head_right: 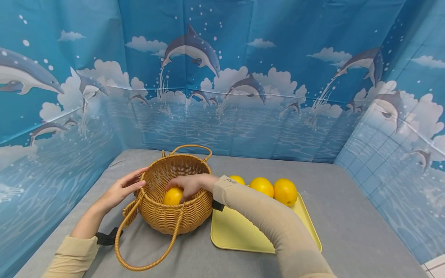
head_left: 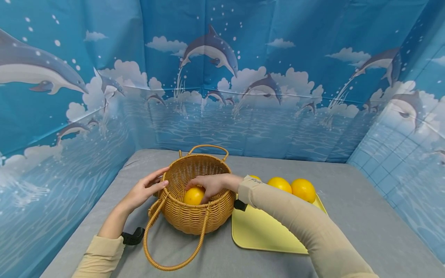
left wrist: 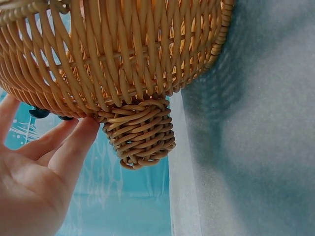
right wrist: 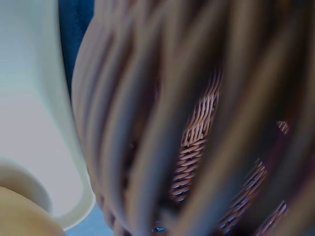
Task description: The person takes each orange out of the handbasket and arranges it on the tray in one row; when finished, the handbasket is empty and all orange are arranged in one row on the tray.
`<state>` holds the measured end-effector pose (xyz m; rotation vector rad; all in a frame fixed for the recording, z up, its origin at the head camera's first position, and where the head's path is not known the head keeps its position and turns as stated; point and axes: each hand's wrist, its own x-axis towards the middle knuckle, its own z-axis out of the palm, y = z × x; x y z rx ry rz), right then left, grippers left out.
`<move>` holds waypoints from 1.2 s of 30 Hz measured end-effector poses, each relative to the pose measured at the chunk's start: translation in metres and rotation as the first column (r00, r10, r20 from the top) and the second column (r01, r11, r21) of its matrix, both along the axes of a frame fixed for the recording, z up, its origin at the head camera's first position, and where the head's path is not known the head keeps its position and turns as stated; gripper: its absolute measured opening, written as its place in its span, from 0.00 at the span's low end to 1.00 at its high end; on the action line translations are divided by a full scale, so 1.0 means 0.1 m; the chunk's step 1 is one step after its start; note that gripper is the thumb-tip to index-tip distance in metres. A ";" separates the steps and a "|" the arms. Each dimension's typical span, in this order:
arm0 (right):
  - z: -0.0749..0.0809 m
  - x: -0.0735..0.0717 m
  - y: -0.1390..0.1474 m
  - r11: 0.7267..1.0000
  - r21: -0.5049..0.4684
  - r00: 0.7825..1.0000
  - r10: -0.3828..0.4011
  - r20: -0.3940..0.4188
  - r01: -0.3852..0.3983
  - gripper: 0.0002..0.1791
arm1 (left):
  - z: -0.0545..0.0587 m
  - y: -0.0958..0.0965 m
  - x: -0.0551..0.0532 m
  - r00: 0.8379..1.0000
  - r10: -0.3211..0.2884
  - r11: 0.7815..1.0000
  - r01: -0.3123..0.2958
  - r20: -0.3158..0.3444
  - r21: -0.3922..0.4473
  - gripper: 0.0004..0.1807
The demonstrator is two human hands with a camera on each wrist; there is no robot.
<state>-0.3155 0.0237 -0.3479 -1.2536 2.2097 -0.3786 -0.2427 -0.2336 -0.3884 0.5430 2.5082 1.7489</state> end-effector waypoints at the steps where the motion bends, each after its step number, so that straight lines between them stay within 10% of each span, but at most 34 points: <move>1: 0.00 0.00 0.00 1.000 0.010 1.000 0.018 -0.023 -0.018 0.35 | 0.00 0.00 0.00 1.000 0.000 1.000 0.000 0.002 0.002 0.29; 17: 0.00 0.01 0.00 1.000 0.028 1.000 0.002 0.008 -0.002 0.31 | 0.01 0.01 0.01 1.000 -0.002 1.000 0.002 -0.002 0.003 0.30; 36: 0.07 0.06 0.09 0.988 -0.149 0.960 0.005 -0.279 -0.048 0.36 | 0.01 0.00 0.00 1.000 -0.003 1.000 0.003 0.010 -0.002 0.30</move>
